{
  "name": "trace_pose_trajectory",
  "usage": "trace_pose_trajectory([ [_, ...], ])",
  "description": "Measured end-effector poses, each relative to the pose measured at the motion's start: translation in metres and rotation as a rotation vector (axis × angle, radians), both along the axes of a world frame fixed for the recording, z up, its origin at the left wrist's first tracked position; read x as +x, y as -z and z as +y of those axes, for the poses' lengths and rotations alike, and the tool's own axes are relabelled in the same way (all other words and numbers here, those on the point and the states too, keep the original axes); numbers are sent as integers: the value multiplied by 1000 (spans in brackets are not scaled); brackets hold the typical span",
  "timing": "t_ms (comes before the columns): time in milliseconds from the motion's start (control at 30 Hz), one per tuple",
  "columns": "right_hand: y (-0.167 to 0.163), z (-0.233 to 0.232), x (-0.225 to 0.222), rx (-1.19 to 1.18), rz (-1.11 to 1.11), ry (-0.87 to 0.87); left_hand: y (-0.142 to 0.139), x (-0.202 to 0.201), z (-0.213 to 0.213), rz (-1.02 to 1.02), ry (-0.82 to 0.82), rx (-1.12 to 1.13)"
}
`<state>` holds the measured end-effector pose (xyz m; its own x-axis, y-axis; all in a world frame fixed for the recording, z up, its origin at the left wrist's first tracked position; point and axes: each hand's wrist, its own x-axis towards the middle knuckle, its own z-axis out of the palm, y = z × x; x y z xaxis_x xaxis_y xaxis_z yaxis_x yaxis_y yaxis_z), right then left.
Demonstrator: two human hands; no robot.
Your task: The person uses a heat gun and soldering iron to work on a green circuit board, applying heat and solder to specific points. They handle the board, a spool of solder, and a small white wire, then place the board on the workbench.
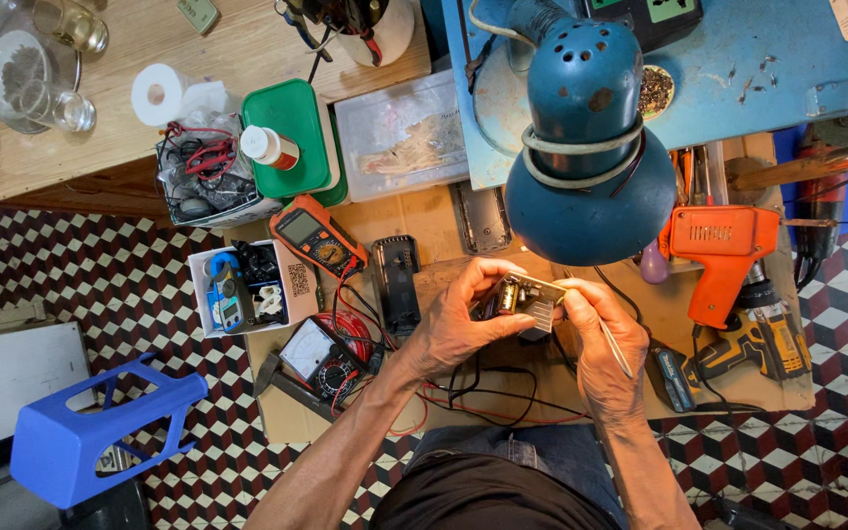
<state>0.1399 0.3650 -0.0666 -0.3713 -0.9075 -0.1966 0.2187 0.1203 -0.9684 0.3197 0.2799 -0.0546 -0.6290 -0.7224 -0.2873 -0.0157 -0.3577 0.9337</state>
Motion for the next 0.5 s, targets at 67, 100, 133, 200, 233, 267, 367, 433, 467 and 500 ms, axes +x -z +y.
trace_pose_trajectory([
  [67, 1, 1, -2, 13, 4, -3, 0, 0, 1, 12, 3, -18],
  [100, 2, 1, -1, 22, -7, 4, 0, 0, 0, 18, 3, -26],
  [133, 2, 0, -2, 32, -17, 12, 0, -1, 1, 1, 16, -42],
  [200, 2, -2, -1, 38, -75, 36, 1, -3, 0, -25, 49, -73],
  [233, 2, -3, 0, 37, -118, 56, 1, -7, 1, -120, 39, -199],
  [267, 2, -3, 0, 37, -157, 80, 2, -12, 3, -208, 32, -323],
  [367, 2, -1, 2, 34, -231, 127, 2, -28, 17, -322, -62, -498],
  [433, 3, 1, 4, 57, -307, 243, 1, -37, 29, -398, -123, -572],
  [467, 3, 1, 6, 65, -349, 297, 0, -40, 34, -454, -138, -622],
  [500, 3, 1, 6, 65, -382, 324, 0, -43, 37, -514, -154, -670],
])
